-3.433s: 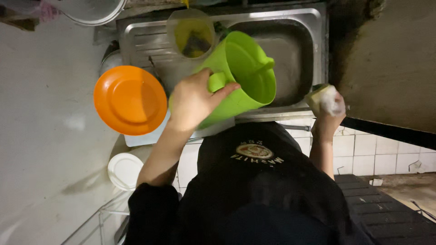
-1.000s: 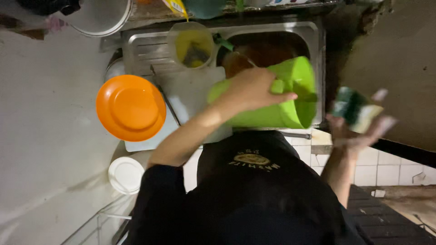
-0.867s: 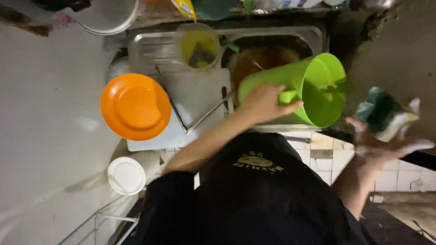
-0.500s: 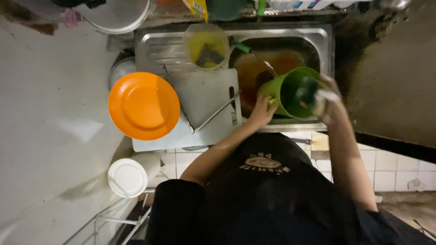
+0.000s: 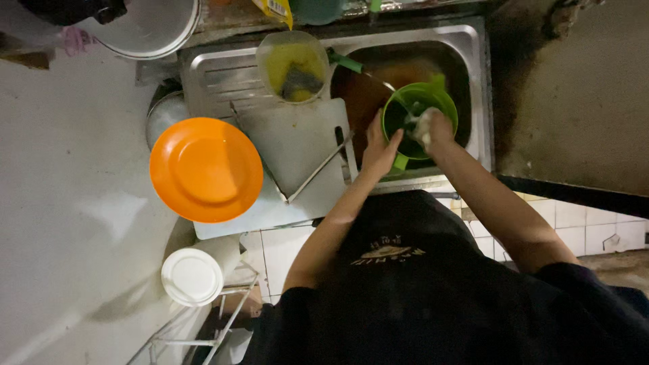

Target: The person washes a variety of dishes including plates, bowls, a pitcher, and a ladle using a sponge and soapy water in a kitchen sink. The person scrubs each item individually, rinses them under running water, and sets them aside.

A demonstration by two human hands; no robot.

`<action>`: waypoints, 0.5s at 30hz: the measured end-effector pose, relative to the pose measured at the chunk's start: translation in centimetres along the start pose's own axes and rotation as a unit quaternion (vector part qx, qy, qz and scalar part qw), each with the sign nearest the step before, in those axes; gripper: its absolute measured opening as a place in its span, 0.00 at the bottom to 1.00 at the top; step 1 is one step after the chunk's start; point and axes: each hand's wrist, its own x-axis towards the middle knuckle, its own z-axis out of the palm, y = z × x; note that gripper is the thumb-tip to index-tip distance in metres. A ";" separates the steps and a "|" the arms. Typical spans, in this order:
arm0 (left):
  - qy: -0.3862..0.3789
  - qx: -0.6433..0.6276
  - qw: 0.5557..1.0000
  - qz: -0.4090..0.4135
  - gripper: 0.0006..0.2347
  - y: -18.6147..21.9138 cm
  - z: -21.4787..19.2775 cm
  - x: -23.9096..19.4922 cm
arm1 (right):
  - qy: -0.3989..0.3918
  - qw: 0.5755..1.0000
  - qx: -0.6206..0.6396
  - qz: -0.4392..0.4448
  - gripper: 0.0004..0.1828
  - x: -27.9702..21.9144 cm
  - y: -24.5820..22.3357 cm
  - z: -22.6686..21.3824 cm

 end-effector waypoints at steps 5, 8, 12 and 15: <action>-0.086 0.042 0.992 -0.088 0.32 1.7 0.7 2.5 | -0.299 0.927 0.214 0.066 0.16 1.5 -1.7 2.8; 0.046 0.030 0.983 0.176 0.31 -0.8 2.8 2.5 | -0.128 0.991 0.029 -0.006 0.16 4.1 -2.7 5.4; -0.039 0.063 0.997 0.007 0.34 -2.0 4.7 3.1 | 0.003 0.916 -0.392 -0.083 0.16 4.6 -1.0 7.4; 0.006 0.072 0.997 0.017 0.35 -1.8 4.7 3.4 | -0.093 0.838 -0.537 -0.016 0.16 2.6 1.0 6.0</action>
